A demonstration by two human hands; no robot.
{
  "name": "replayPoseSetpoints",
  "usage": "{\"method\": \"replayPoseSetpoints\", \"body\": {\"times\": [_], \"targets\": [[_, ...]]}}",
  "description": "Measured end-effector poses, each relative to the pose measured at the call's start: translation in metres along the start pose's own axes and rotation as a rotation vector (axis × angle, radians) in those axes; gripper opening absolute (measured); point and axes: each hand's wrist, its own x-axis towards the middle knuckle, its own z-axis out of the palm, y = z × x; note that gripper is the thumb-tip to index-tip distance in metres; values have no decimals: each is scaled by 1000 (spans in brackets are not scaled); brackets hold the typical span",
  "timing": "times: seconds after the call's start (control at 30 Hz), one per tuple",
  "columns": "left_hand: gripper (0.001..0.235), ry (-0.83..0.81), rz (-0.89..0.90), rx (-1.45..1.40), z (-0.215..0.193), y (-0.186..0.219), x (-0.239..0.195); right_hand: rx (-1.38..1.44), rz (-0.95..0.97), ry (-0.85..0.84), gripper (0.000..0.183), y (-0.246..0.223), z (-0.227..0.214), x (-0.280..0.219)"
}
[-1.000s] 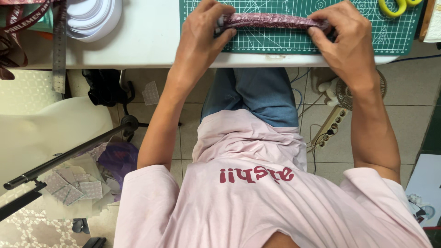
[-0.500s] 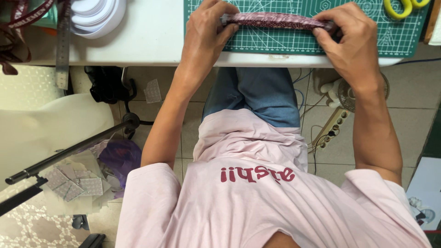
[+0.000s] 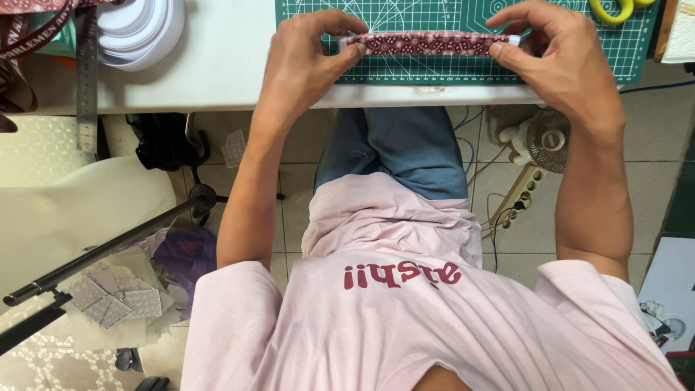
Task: The person folds a patterned fabric strip and then uses yellow-handled scissors to trim the edges of a stack of white paper sheets. The person repeatedly folds the fabric and cuts the paper, organizing the trimmed pieces on the cutting mat.
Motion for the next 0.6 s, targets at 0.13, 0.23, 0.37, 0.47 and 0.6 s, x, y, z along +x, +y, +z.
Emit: {"method": "replayPoseSetpoints", "body": {"times": [0.13, 0.23, 0.37, 0.47, 0.6], "targets": [[20, 146, 230, 271, 7, 2, -5, -305, -216, 37, 24, -4, 0, -4], [29, 161, 353, 334, 9, -2, -8, -449, -359, 111, 25, 1, 4, -12], [41, 91, 488, 342, 7, -5, -3, -442, -415, 67, 35, 10, 8, -11], [33, 53, 516, 345, 8, -7, 2, -464, -439, 61, 33, 17, 11, -8], [25, 53, 521, 331, 11, -10, 5, -456, -451, 35, 25, 24, 11, -4]]}}
